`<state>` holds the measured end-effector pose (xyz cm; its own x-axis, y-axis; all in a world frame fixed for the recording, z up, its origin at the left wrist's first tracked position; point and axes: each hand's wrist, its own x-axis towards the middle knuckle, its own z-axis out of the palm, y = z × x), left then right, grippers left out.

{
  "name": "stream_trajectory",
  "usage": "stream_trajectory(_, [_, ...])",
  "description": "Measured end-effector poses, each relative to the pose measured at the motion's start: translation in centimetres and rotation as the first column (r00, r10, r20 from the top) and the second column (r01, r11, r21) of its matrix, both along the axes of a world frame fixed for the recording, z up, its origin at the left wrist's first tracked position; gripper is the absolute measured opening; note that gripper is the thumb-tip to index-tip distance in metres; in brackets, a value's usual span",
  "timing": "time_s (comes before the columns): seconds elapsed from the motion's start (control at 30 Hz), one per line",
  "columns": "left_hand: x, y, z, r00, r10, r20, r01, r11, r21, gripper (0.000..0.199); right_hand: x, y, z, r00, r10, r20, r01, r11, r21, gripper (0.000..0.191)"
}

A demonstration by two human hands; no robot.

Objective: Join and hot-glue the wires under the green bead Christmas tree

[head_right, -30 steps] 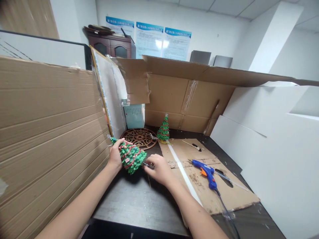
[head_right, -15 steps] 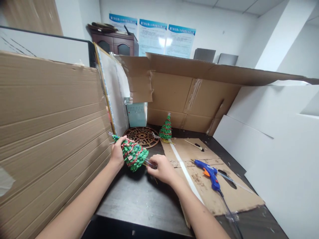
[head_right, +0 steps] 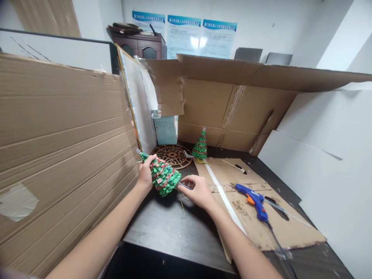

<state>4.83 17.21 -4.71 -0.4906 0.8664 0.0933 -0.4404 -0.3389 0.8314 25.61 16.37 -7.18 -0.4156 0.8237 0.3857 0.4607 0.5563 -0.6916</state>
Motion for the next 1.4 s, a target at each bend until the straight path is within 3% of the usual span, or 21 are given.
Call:
stream_trajectory(0.17, [0.4,-0.2,0.1,0.998,-0.038,0.055,0.039,0.999,-0.016,0.030,0.6,-0.3,2.4,0.988,0.019,-0.156,0.002,0.991,0.130,0.024])
stream_trajectory(0.27, [0.5,-0.3,0.0,0.997,-0.047,0.069,0.047,0.999,-0.012,0.031,0.9,-0.2,3.1,0.962,-0.003,-0.273,0.037,0.992,0.118,0.026])
stream_trajectory(0.5, [0.5,-0.4,-0.1,0.997,-0.047,0.068,0.049,0.999,-0.023,0.031,0.3,-0.3,1.5,0.961,-0.013,-0.275,-0.001,0.999,-0.052,0.037])
stream_trajectory(0.8, [0.3,-0.5,0.1,0.998,-0.057,0.037,0.059,0.997,-0.042,0.030,-0.6,-1.0,0.8,0.996,0.036,-0.080,-0.037,0.999,-0.004,0.035])
stream_trajectory(1.17, [0.1,-0.4,0.0,0.997,-0.071,0.018,0.072,0.995,-0.062,0.032,-0.7,-1.0,0.5,0.995,0.065,-0.081,-0.065,0.998,0.007,0.038])
stream_trajectory(1.4, [0.1,-0.2,0.0,0.998,-0.063,-0.012,0.062,0.995,-0.080,0.033,-0.7,-0.6,0.1,0.989,0.081,-0.124,-0.077,0.997,0.032,0.052])
